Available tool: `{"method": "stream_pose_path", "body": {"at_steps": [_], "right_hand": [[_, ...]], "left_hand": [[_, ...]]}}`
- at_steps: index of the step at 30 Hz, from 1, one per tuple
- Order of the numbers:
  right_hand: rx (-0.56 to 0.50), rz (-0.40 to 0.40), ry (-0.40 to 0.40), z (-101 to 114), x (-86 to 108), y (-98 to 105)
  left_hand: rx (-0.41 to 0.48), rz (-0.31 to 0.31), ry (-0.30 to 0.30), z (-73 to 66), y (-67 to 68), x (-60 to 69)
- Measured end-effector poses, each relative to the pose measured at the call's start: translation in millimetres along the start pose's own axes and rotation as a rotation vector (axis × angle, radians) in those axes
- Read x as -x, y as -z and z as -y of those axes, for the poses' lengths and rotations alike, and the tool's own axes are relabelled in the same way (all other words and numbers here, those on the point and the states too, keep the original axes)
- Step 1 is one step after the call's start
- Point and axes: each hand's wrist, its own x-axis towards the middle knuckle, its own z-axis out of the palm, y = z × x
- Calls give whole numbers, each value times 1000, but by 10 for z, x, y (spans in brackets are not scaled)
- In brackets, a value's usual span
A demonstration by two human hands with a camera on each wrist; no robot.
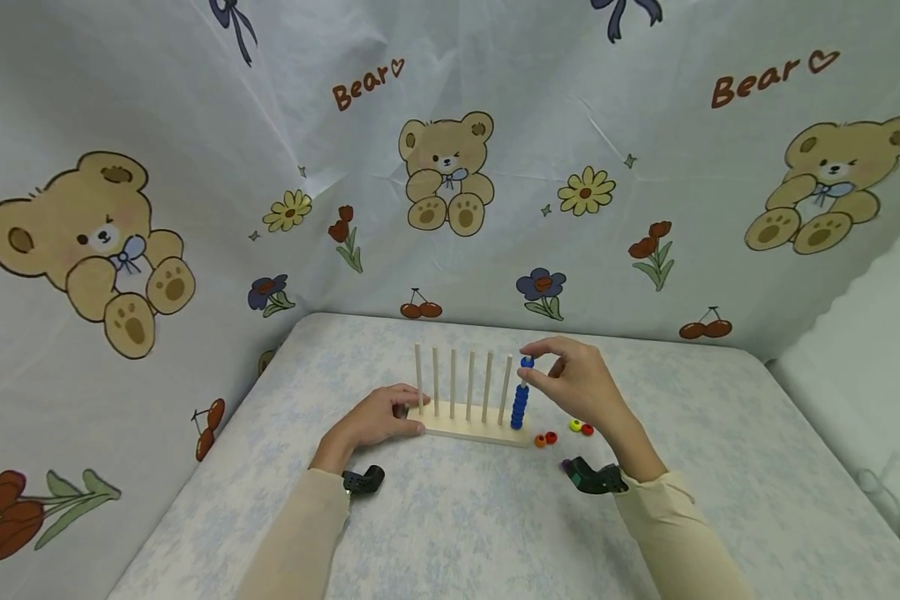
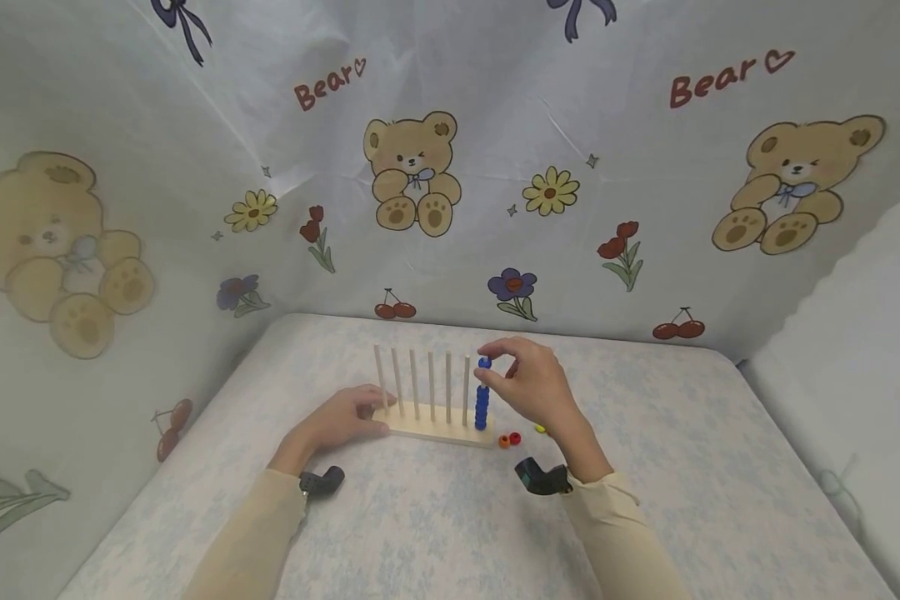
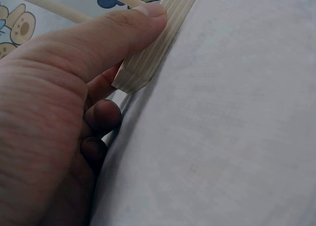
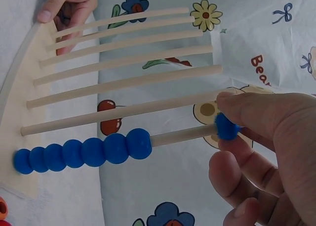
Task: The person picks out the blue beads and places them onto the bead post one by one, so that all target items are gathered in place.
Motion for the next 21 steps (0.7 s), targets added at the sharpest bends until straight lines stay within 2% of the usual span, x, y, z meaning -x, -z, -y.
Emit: {"method": "stream_pose_path", "body": {"at_steps": [6, 13, 18, 21], "right_hand": [[-1, -41, 16, 8, 35, 64], [-11, -138, 25, -48, 79, 96], [15, -148, 73, -110, 116, 113], [39, -180, 78, -147, 122, 159]], "left_hand": [[-8, -8, -2, -1, 32, -1], [-25, -3, -3, -25, 85, 31], [-31, -4, 11, 12, 111, 23], [-31, -13, 6, 6, 152, -8]]}}
